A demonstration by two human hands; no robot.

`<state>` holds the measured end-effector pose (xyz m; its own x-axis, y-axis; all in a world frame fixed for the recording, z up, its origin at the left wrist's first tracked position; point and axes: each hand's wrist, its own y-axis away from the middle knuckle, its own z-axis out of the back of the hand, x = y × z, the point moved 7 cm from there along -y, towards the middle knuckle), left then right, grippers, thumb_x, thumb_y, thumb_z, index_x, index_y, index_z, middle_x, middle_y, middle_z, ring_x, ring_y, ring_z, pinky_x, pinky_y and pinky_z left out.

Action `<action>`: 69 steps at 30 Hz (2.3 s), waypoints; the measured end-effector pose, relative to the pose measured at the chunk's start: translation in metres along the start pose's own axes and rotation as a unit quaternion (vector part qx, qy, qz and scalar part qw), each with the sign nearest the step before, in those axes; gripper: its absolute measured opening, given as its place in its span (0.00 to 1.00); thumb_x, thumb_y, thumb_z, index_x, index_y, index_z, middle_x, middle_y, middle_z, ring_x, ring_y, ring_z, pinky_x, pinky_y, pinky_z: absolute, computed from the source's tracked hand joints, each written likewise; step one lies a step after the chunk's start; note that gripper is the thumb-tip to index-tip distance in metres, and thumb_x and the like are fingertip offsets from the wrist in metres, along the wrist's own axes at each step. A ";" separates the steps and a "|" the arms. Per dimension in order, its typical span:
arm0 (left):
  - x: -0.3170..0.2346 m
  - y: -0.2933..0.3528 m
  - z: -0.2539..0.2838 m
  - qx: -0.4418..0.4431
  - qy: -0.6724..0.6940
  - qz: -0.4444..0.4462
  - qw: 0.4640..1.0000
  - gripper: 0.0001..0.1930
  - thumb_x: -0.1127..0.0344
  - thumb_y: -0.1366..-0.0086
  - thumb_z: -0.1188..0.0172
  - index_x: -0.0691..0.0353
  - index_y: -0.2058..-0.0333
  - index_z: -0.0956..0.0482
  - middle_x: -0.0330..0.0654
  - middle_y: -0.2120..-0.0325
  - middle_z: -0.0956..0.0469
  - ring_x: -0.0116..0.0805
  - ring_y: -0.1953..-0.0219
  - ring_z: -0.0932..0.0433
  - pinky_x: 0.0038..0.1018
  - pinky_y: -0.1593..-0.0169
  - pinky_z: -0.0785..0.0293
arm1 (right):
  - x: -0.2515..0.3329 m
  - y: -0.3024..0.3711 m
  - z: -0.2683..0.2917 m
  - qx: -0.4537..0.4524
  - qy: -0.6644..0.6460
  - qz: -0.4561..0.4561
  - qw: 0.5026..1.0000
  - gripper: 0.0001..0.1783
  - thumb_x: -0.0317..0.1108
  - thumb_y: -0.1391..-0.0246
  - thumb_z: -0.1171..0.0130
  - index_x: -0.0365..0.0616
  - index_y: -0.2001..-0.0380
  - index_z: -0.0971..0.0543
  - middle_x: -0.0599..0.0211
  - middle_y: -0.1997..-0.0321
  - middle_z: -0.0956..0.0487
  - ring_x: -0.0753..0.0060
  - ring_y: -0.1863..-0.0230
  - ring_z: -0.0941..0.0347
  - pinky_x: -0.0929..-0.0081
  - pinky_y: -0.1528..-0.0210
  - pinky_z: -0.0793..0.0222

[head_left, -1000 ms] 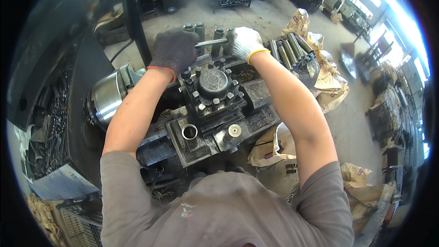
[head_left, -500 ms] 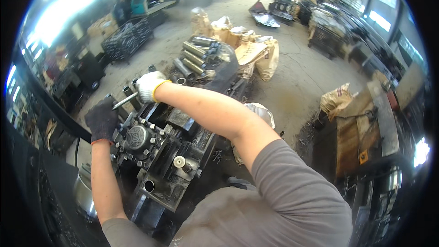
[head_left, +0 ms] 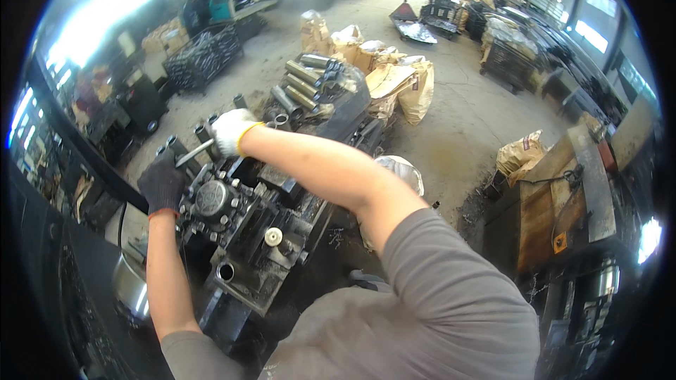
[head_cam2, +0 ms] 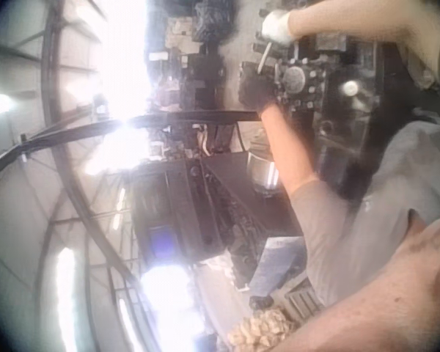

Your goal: The person operates a metal lathe in a workshop, repeatedly loading cylindrical metal parts into the chuck, tightening the jaws, and adjusting the tool post. The person also uses a file to deburr a small metal piece on a separate stand before returning to the lathe.

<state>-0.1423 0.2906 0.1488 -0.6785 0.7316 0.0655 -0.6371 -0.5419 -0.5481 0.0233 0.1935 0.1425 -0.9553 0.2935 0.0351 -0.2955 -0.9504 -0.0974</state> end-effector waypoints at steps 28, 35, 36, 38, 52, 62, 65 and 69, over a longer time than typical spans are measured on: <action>-0.006 0.207 0.086 -0.205 0.217 0.072 0.952 0.28 0.61 0.38 0.28 0.58 0.40 0.23 0.49 0.52 0.18 0.46 0.58 0.16 0.40 0.54 0.18 | -0.021 0.024 0.004 -0.096 0.022 -0.030 0.995 0.24 0.57 0.40 0.40 0.49 0.60 0.10 0.47 0.59 0.12 0.42 0.54 0.14 0.52 0.46 0.19; 0.007 0.480 0.061 0.038 0.389 0.295 0.872 0.14 0.64 0.38 0.28 0.59 0.54 0.15 0.44 0.62 0.15 0.41 0.63 0.16 0.34 0.57 0.20 | -0.024 0.011 0.005 -0.079 0.079 -0.042 0.993 0.24 0.58 0.40 0.38 0.51 0.60 0.09 0.50 0.54 0.12 0.47 0.51 0.15 0.57 0.44 0.21; 0.014 0.526 0.056 0.025 0.390 0.343 0.854 0.14 0.64 0.38 0.29 0.59 0.55 0.16 0.45 0.63 0.15 0.43 0.63 0.15 0.36 0.57 0.20 | -0.026 0.009 0.006 -0.088 0.093 -0.043 0.991 0.24 0.59 0.40 0.37 0.51 0.60 0.09 0.50 0.54 0.12 0.46 0.51 0.15 0.56 0.44 0.21; 0.024 0.623 0.035 0.028 0.370 0.434 0.821 0.12 0.62 0.37 0.32 0.59 0.57 0.16 0.47 0.64 0.15 0.45 0.63 0.15 0.38 0.57 0.20 | -0.025 0.001 0.003 -0.074 0.135 -0.042 0.987 0.23 0.54 0.39 0.39 0.48 0.59 0.09 0.48 0.54 0.12 0.44 0.50 0.15 0.55 0.44 0.21; -0.213 1.206 -0.063 0.639 0.236 0.422 0.598 0.13 0.56 0.36 0.35 0.52 0.56 0.13 0.51 0.60 0.13 0.53 0.55 0.14 0.48 0.52 0.19 | -0.067 -0.052 -0.020 -0.058 0.371 0.034 0.926 0.23 0.50 0.33 0.48 0.45 0.62 0.11 0.47 0.55 0.13 0.46 0.52 0.15 0.56 0.48 0.19; -0.044 1.102 -0.207 0.505 0.110 0.339 0.786 0.10 0.59 0.36 0.35 0.47 0.58 0.11 0.47 0.56 0.11 0.49 0.50 0.13 0.48 0.50 0.17 | -0.040 -0.013 0.004 -0.127 0.255 -0.111 0.952 0.24 0.50 0.41 0.39 0.42 0.55 0.11 0.43 0.50 0.14 0.43 0.47 0.15 0.56 0.43 0.20; 0.007 1.065 -0.181 0.502 0.146 0.455 0.721 0.09 0.61 0.37 0.36 0.48 0.60 0.11 0.48 0.56 0.12 0.49 0.49 0.13 0.46 0.49 0.18 | -0.034 -0.002 -0.002 -0.052 0.239 -0.098 0.965 0.26 0.55 0.40 0.41 0.44 0.55 0.10 0.47 0.48 0.14 0.45 0.44 0.16 0.58 0.42 0.20; 0.028 0.991 -0.180 0.491 0.149 0.420 0.749 0.09 0.62 0.39 0.36 0.51 0.61 0.11 0.49 0.58 0.12 0.51 0.53 0.13 0.45 0.52 0.17 | -0.026 0.006 0.003 -0.061 0.213 -0.063 0.973 0.24 0.52 0.43 0.39 0.42 0.60 0.10 0.44 0.53 0.13 0.44 0.50 0.15 0.55 0.46 0.20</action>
<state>-0.7268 -0.1514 -0.5424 -0.9722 -0.0563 -0.2271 -0.0929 -0.7978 0.5957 0.0466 0.1801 0.1439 -0.8195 0.4469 -0.3587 -0.3832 -0.8928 -0.2367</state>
